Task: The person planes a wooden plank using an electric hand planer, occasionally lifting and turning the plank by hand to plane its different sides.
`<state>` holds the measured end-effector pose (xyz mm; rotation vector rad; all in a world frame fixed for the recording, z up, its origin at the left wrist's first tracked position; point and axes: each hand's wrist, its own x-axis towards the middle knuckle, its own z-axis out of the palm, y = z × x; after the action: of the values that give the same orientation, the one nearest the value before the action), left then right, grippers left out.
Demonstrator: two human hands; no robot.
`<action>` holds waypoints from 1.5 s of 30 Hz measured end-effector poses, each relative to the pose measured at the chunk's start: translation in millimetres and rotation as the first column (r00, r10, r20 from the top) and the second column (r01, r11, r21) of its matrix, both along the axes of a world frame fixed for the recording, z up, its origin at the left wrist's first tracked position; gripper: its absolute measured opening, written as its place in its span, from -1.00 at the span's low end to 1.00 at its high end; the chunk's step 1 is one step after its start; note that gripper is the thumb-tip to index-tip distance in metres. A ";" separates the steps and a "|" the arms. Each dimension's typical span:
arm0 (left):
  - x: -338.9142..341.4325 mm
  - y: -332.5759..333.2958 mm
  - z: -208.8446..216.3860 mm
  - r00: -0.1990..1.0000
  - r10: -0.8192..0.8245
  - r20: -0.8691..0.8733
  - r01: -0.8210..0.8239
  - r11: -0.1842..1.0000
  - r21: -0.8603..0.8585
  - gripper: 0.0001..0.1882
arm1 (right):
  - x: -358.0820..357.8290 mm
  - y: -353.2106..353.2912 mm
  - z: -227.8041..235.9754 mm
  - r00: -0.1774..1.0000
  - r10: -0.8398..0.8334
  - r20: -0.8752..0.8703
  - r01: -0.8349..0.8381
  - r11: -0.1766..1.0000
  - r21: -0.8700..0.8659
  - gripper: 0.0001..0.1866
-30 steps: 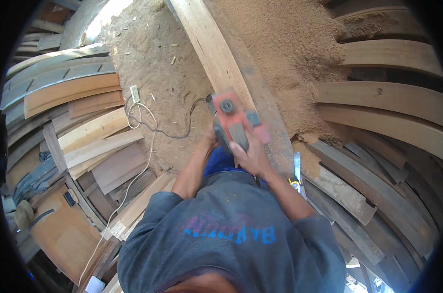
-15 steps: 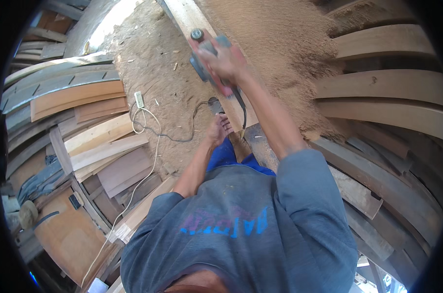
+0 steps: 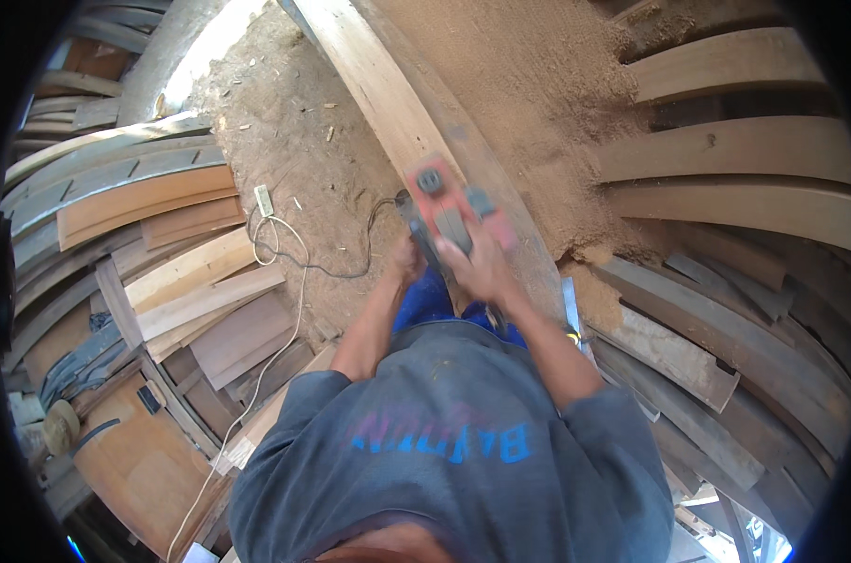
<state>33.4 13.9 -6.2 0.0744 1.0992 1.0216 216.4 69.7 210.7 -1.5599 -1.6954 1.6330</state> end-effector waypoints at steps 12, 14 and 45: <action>6.4 13.6 67.7 0.998 -0.060 -0.008 0.060 0.997 0.058 -0.43 | -108.6 202.5 21.7 0.988 -0.113 -0.103 0.129 0.980 0.155 -0.43; 12.4 12.9 73.5 0.982 -0.094 -0.164 0.103 0.993 0.048 -0.43 | -73.1 180.9 25.0 0.964 -0.175 -0.199 0.179 0.984 0.003 -0.48; -63.5 -17.6 121.6 0.465 -0.017 -0.885 0.093 0.995 0.030 -0.29 | 52.8 -7.2 -55.1 0.933 -0.356 -0.048 0.334 0.910 -0.245 -0.63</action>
<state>-30.1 -3.6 115.3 0.7955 2.0059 0.9558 269.3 62.5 155.6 -1.7422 -1.1292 1.7269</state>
